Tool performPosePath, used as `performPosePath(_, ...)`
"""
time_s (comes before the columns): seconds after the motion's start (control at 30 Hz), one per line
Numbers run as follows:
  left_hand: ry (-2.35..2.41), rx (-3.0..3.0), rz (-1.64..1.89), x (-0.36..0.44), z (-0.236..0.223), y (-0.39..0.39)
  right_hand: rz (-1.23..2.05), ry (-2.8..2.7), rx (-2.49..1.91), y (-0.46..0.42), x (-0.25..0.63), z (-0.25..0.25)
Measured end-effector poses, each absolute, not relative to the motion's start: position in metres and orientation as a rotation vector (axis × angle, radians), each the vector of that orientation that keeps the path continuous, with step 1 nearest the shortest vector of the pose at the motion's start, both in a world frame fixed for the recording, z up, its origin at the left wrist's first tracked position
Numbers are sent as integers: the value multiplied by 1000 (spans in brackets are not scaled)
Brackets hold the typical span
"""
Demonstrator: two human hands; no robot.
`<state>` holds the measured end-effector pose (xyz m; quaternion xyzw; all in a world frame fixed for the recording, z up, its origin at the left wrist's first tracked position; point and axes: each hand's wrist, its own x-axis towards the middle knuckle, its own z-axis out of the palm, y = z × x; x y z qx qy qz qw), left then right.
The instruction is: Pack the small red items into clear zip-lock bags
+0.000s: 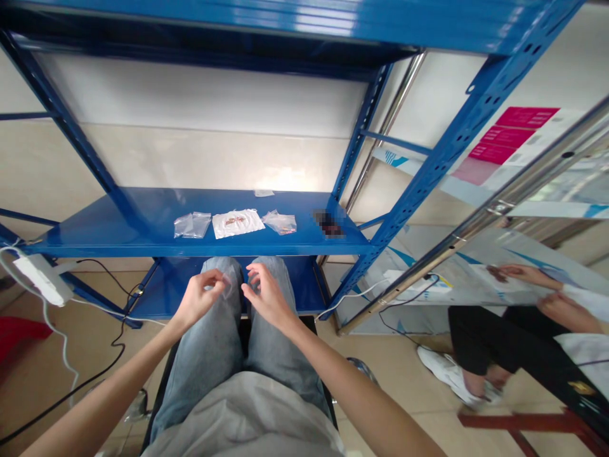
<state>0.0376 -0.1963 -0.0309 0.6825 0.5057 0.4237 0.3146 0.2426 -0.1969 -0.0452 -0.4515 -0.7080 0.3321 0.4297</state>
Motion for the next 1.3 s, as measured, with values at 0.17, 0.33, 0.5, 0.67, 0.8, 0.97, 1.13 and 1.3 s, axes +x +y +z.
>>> performPosePath(0.17, 1055, 1307, 1247, 34, -28, -194, 1358, -1335, -1142, -189, 247, -51)
performPosePath(0.33, 974, 1126, 1199, 35, -32, -191, 1739, -1160, -993, -189, 250, -48)
performPosePath(0.5, 1009, 1138, 1135, 37, -35, -191, 1733, -1080, -999, -188, 250, -52)
performPosePath(0.67, 997, 1175, 1141, 38, -36, -191, 1771, -1022, -1010, -186, 249, -56)
performPosePath(0.8, 996, 1188, 1169, 40, -36, -192, 1762, -1028, -1011, -188, 248, -57)
performPosePath(0.97, 985, 1186, 1192, 43, -36, -195, 1702, -1063, -1012, -187, 253, -59)
performPosePath(1.13, 1020, 1110, 1221, 42, -44, -186, 1407, -1132, -1027, -134, 268, -34)
performPosePath(1.3, 1088, 1173, 1132, 43, -56, -177, 744, -1666, -1253, -35, 277, 21)
